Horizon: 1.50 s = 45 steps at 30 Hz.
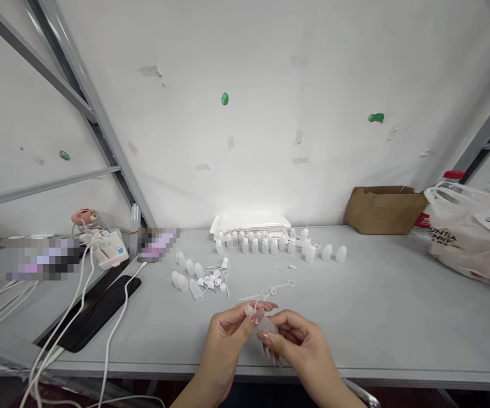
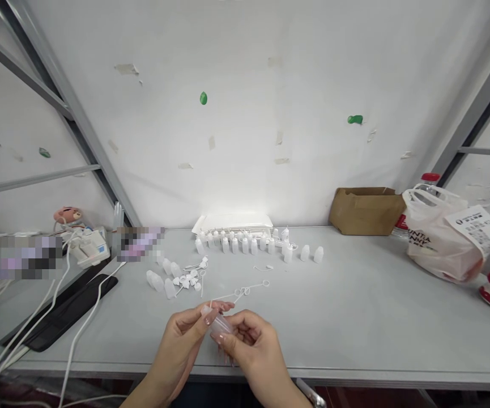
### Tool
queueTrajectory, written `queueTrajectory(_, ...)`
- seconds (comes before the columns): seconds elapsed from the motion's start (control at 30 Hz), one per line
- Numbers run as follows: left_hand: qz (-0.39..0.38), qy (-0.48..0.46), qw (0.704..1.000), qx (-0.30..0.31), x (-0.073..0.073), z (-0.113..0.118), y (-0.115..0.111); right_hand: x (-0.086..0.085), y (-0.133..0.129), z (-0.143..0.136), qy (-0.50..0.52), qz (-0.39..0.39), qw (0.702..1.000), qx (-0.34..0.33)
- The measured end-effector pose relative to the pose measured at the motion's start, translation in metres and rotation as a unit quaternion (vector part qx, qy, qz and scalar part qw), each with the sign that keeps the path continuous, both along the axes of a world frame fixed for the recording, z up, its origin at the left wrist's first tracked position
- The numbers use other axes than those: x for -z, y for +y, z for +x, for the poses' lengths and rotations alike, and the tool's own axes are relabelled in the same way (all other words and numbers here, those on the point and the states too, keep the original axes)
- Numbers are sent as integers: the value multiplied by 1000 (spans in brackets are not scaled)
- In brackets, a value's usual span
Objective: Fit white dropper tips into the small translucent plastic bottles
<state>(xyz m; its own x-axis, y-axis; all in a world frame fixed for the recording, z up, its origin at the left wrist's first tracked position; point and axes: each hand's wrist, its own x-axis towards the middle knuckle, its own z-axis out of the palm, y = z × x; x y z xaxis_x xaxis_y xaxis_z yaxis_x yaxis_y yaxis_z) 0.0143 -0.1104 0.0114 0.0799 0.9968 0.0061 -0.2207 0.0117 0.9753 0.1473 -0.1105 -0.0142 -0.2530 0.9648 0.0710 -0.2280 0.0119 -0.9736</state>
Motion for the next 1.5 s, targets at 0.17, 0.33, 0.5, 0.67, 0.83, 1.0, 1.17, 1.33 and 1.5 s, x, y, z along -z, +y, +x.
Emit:
queueTrajectory(0.17,-4,13,1000,19,3,-8,8,-6,8,-1,108,-122,979,-119)
queueTrajectory(0.33,-14,-18,999,-22,9,-8,9,6,3,-5,-51,67,995,55)
queueTrajectory(0.5,-26,-64,997,33,11,-4,6,13,-7,-5,-133,224,956,133)
queueTrajectory(0.67,-18,-82,992,91,9,-7,9,-3,-4,-1,-54,25,997,52)
queueTrajectory(0.83,6,-58,991,118,7,-7,12,-16,6,3,119,-109,983,-93)
queueTrajectory(1.0,-17,-7,997,80,5,-11,14,-15,12,5,251,-224,931,-140)
queueTrajectory(1.17,64,119,987,-88,-2,-22,16,-15,13,7,268,-284,912,-122)
queueTrajectory(1.33,107,166,980,-38,-6,-22,15,-14,10,4,243,-298,910,-156)
queueTrajectory(1.5,71,183,980,-28,-1,-14,14,-14,9,1,145,-195,965,-99)
